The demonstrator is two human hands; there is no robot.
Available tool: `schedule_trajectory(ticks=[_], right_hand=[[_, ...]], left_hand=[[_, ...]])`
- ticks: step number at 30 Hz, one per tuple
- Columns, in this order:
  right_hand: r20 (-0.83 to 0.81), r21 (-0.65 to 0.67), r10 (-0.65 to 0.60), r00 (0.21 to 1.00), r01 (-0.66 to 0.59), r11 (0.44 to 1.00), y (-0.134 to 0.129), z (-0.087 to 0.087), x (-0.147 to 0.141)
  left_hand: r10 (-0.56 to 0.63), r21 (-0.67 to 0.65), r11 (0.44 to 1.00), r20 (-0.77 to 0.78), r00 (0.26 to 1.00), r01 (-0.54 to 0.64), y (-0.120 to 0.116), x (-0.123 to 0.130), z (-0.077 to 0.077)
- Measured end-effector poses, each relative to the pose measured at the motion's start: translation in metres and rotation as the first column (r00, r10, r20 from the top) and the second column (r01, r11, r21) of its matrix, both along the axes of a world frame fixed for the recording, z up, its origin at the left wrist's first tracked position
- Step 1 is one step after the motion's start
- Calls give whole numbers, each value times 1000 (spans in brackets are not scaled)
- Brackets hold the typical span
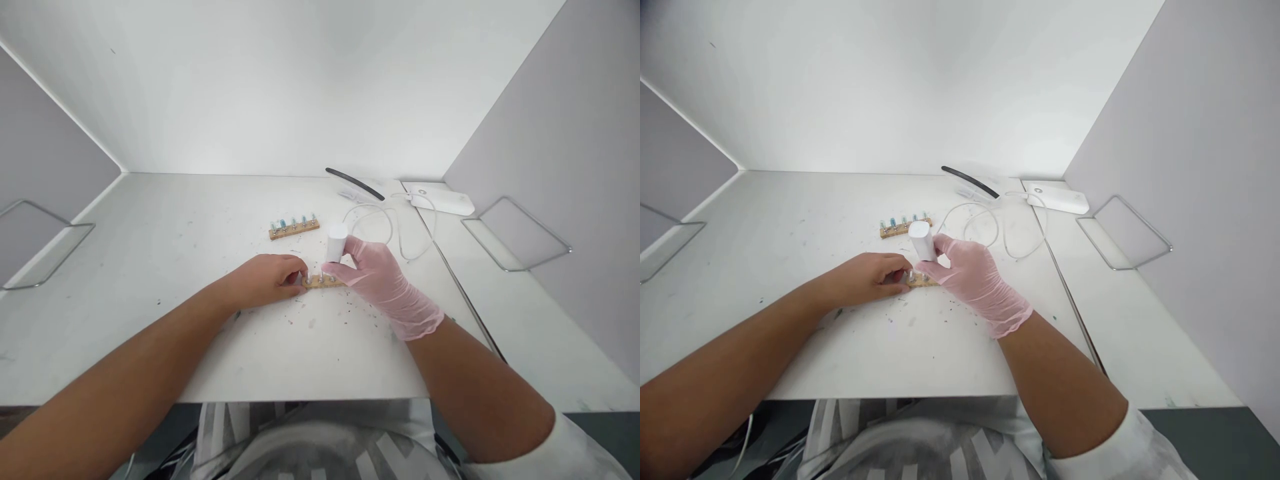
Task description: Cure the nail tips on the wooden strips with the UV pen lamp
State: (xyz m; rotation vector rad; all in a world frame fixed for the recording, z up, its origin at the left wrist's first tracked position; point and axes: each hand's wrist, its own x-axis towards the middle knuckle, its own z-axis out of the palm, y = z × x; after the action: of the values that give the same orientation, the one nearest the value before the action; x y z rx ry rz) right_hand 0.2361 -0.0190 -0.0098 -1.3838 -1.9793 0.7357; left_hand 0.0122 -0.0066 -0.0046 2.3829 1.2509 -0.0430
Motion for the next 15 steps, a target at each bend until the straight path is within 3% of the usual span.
schedule_trajectory(ticks=[15], right_hand=[[40, 39, 0, 999, -2, 999, 4, -2, 1]], left_hand=[[-41, 78, 996, 16, 999, 40, 0, 8, -4]])
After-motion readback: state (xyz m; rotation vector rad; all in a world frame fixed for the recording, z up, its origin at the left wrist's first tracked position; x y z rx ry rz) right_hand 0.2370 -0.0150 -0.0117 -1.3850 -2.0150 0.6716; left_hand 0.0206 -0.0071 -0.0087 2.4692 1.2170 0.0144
